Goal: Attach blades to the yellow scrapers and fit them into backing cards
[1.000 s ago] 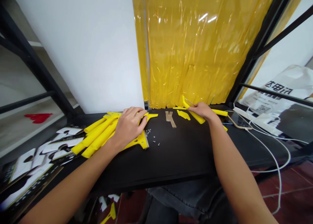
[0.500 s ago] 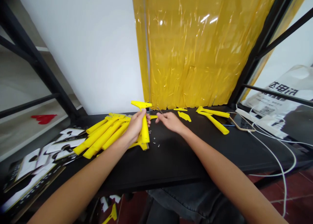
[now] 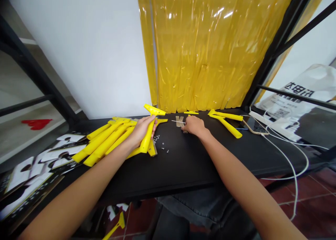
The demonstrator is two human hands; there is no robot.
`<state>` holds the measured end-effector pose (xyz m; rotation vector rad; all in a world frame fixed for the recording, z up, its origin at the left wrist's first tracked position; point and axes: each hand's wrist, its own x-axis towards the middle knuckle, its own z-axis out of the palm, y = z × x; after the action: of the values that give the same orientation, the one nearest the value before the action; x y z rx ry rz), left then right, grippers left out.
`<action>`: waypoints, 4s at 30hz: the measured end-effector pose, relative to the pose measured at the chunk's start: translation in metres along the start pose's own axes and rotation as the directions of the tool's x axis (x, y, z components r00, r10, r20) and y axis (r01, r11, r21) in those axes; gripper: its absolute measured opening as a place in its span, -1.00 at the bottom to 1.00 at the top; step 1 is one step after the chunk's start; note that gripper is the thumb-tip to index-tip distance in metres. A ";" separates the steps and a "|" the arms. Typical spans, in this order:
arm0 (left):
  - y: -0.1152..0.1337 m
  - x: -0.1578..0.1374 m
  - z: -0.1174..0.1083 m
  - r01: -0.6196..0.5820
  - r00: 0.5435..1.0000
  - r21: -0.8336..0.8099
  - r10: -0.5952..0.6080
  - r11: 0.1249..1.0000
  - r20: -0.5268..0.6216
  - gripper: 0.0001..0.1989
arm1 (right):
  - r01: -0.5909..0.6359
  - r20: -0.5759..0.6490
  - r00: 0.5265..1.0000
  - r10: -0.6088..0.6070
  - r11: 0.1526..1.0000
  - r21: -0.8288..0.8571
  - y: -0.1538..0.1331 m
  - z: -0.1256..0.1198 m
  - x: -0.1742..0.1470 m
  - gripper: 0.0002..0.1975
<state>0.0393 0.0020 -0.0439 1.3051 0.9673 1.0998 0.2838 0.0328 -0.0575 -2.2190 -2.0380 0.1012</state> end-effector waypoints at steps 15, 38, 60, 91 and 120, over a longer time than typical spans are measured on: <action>-0.007 0.003 -0.005 -0.063 0.998 0.198 0.057 0.978 0.036 -0.68 | -0.012 -0.051 0.999 0.002 0.979 -0.205 0.001 0.005 0.001 -0.64; 0.009 -0.009 -0.005 0.062 0.969 0.121 -0.089 0.991 0.232 -0.78 | 0.303 -0.187 0.916 -0.354 0.308 0.902 -0.029 -0.009 -0.022 -0.55; 0.010 -0.012 0.000 -0.046 0.977 0.317 -0.024 0.947 0.213 -0.50 | 0.463 -0.301 0.851 -0.430 0.345 0.816 -0.038 -0.005 -0.032 -0.59; -0.001 -0.008 -0.008 -0.111 0.957 0.369 -0.001 0.923 0.291 -0.42 | 0.400 -0.169 0.834 -0.526 0.366 0.840 -0.027 -0.008 -0.028 -0.54; 0.014 -0.011 -0.010 -0.062 0.975 0.305 -0.008 0.950 0.222 -0.51 | 0.377 -0.271 0.911 -0.310 0.367 0.850 -0.033 -0.003 -0.021 -0.39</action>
<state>0.0256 -0.0068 -0.0307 1.6635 0.9824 0.8209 0.2498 0.0141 -0.0510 -1.0667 -1.6957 0.8434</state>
